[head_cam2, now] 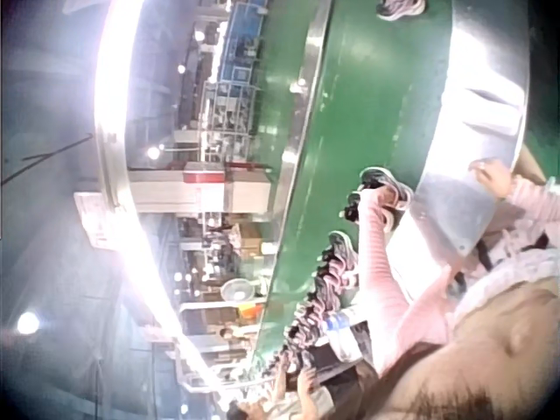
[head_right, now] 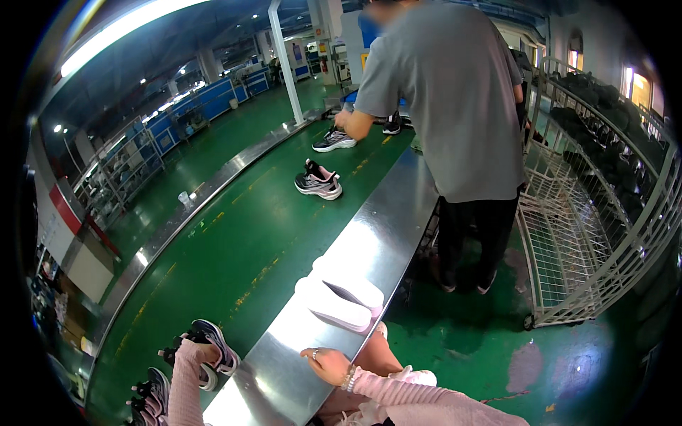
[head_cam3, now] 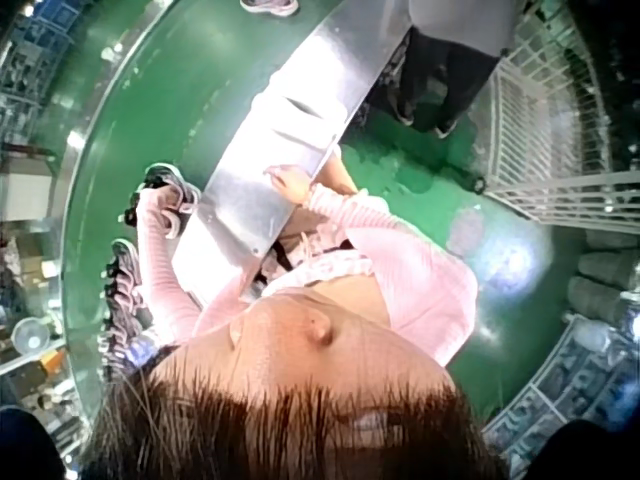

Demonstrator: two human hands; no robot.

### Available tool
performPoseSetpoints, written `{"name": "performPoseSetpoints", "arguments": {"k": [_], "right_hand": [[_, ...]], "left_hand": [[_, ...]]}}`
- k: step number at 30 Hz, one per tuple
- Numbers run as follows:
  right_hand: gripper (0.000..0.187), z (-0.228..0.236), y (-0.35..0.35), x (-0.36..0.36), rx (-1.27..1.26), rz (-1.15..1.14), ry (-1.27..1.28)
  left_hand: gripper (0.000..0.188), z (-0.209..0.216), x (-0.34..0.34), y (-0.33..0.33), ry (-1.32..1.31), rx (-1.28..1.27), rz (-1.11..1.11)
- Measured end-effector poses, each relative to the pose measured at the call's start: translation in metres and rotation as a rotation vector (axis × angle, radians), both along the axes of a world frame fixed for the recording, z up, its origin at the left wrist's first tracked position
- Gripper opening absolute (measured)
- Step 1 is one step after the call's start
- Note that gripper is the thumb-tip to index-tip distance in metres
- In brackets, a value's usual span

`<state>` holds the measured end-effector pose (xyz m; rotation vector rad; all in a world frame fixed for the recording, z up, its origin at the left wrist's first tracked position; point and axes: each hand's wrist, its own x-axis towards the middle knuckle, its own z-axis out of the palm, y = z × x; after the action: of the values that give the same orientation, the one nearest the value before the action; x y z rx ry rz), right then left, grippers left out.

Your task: The person picks up white shoe soles from a rack and matches them to corresponding black and pink athletic shoes moving on a conveyor belt.

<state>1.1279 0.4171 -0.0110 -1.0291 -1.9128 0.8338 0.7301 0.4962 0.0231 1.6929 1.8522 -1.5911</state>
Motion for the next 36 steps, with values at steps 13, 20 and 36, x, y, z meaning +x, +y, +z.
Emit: {"name": "performPoseSetpoints", "arguments": {"k": [13,20,36], "right_hand": [[0.020,-0.002,0.005,0.007,0.039,-0.039,-0.032],[0.019,-0.006,0.005,0.010,0.001,-0.068,-0.070],[0.018,-0.007,0.005,0.011,0.050,-0.135,-0.028]], "left_hand": [[0.021,0.031,0.035,-0.010,0.092,0.078,0.082],[0.015,0.079,0.113,-0.049,-0.579,1.091,-0.105],[0.027,-0.051,0.193,-0.032,-1.173,1.387,-0.040]]}}
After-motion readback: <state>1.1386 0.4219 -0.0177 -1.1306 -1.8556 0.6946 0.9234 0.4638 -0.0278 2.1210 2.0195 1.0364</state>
